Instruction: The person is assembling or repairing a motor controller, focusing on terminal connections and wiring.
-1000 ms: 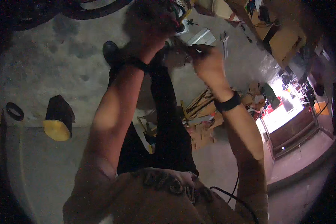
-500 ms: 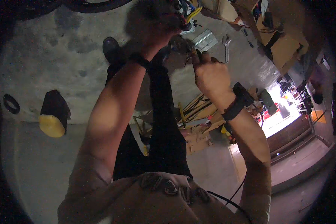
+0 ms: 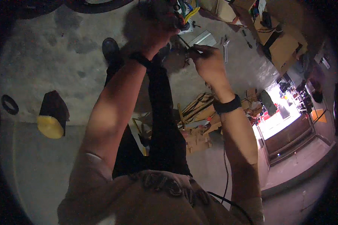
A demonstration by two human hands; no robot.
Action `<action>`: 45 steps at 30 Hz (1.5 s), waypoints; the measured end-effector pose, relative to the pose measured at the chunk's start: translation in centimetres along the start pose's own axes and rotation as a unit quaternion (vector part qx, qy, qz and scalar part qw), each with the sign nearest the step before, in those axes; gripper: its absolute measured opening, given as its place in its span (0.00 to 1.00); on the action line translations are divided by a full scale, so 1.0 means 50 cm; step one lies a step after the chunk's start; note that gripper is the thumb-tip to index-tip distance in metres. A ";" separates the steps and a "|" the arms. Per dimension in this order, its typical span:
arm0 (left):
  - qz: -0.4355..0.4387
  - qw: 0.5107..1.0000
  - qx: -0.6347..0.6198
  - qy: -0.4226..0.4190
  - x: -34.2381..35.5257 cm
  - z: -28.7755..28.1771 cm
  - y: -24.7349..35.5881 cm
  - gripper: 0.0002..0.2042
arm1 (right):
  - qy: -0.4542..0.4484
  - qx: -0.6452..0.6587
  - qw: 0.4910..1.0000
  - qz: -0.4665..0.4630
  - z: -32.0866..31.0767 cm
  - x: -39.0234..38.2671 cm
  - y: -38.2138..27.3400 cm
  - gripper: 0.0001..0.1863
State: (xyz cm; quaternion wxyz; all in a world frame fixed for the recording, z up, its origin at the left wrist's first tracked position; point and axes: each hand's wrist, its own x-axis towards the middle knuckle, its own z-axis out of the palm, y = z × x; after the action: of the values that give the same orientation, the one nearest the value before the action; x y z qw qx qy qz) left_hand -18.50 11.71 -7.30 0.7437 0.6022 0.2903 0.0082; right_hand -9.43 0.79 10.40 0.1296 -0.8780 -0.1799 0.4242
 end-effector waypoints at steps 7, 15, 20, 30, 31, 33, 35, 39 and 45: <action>0.081 0.989 0.115 0.040 0.005 -0.004 0.000 0.14 | 0.054 -0.195 0.977 -0.070 -0.020 -0.046 -0.020 0.20; 0.056 0.992 0.112 0.014 0.008 0.002 -0.022 0.14 | -0.116 -0.503 0.839 -0.172 -0.031 -0.024 -0.031 0.17; 0.127 0.983 0.125 0.051 0.006 0.001 -0.003 0.13 | -0.094 -0.411 0.902 -0.097 -0.017 -0.015 -0.030 0.16; 0.128 0.989 0.045 0.056 0.004 -0.003 -0.001 0.23 | -0.002 -0.128 0.991 0.035 -0.034 0.024 -0.011 0.14; 0.104 0.993 0.040 0.050 0.003 -0.004 -0.002 0.22 | -0.021 -0.119 0.992 0.041 -0.036 0.027 -0.007 0.15; 0.076 0.996 0.034 0.044 0.002 -0.006 -0.002 0.22 | -0.028 -0.159 0.987 -0.018 -0.047 0.018 -0.009 0.15; 0.097 0.991 0.096 0.017 0.005 -0.007 -0.002 0.16 | -0.037 -0.198 0.977 -0.073 -0.053 0.005 -0.024 0.15; 0.040 0.995 0.083 0.027 0.010 0.004 -0.031 0.19 | -0.134 -0.477 0.856 -0.149 -0.048 -0.012 -0.054 0.13; 0.040 0.990 0.132 0.013 0.002 0.003 -0.030 0.16 | -0.121 -0.463 0.866 -0.141 -0.032 -0.004 -0.047 0.08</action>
State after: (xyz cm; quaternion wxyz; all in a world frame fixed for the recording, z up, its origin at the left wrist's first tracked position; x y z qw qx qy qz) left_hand -18.88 11.21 -8.66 0.6529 0.7062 0.2739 0.0078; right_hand -8.77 2.72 12.42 -0.2566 -0.7439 -0.4919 0.3726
